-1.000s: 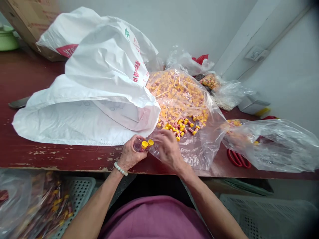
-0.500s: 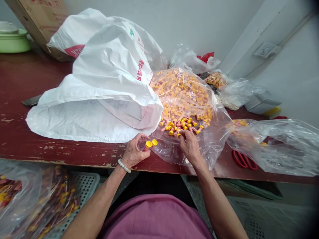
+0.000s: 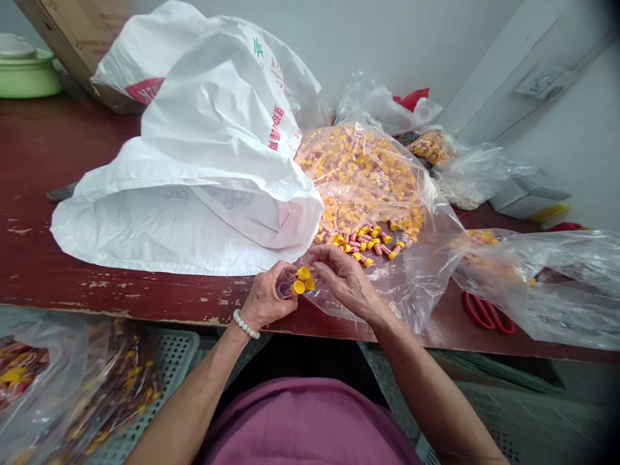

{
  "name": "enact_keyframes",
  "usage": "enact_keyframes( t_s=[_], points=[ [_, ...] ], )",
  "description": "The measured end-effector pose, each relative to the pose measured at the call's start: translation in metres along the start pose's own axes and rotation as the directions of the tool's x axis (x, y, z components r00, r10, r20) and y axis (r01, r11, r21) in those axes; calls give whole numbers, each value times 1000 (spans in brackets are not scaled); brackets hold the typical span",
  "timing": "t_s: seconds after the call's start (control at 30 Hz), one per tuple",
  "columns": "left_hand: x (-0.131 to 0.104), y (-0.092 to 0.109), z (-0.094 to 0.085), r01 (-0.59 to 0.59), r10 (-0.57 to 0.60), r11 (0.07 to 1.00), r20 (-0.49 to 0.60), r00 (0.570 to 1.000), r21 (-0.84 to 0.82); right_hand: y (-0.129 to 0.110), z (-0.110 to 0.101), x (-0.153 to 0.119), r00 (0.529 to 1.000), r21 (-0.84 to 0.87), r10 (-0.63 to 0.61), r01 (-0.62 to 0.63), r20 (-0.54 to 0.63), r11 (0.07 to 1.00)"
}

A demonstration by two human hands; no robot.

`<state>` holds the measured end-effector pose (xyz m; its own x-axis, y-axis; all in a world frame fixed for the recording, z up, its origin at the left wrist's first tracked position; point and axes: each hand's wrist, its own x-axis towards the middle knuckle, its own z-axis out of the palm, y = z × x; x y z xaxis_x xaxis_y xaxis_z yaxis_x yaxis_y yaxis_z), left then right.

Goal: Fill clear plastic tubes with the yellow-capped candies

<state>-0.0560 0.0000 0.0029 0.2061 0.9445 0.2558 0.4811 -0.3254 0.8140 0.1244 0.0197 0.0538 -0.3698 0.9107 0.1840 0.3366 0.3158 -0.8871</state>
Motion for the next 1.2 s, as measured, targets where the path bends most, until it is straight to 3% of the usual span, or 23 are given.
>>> enact_keyframes(
  t_s=[0.1, 0.23, 0.37, 0.47, 0.57, 0.63, 0.7, 0.77, 0.83, 0.93, 1.0, 1.07, 1.2],
  points=[
    [1, 0, -1, 10, -10, 1000, 4, 1000, -20, 7, 5, -4, 991, -128, -105, 93, -89, 987],
    [1, -5, -1, -4, 4, 1000, 8, 1000, -3, 13, 17, -11, 963, -383, -265, 265, 53, 885],
    [1, -6, 1, -11, 11, 1000, -15, 1000, 10, 18, 17, -10, 949, -393, -304, 311, 82, 865],
    [1, -4, 1, -12, 13, 1000, -64, 998, 10, 36, -4, -7, 952, -444, -277, 194, -129, 875],
    [0, -4, 2, -24, 24, 1000, -96, 995, 1, 70, -36, -7, 907, -624, -169, -121, -385, 772],
    [0, -5, 2, -23, 22, 1000, -95, 995, -10, 94, -55, -9, 905, -684, -94, -242, -415, 689],
    [0, -5, 3, -20, 18, 1000, -89, 996, -23, 106, -66, -13, 905, -682, -59, -273, -421, 679],
    [0, -5, 3, -19, 17, 999, -83, 996, -26, 100, -66, -16, 884, -625, -75, -264, -462, 735],
    [0, -4, 3, -23, 21, 1000, -77, 997, -18, 77, -56, -17, 876, -538, -103, -192, -470, 821],
    [0, -3, 2, -23, 22, 1000, -69, 997, -4, 29, -25, -14, 946, -405, -185, 64, -268, 912],
    [-1, -2, 2, -20, 20, 1000, -52, 998, 10, 2, -3, -9, 957, -350, -268, 214, -114, 912],
    [-1, -3, 2, -21, 23, 999, -43, 999, 40, -14, 16, -3, 951, -348, -308, 288, -3, 892],
    [-1, -5, 2, -23, 28, 996, -67, 997, 83, -19, 28, 3, 940, -397, -336, 333, 64, 855]
  ],
)
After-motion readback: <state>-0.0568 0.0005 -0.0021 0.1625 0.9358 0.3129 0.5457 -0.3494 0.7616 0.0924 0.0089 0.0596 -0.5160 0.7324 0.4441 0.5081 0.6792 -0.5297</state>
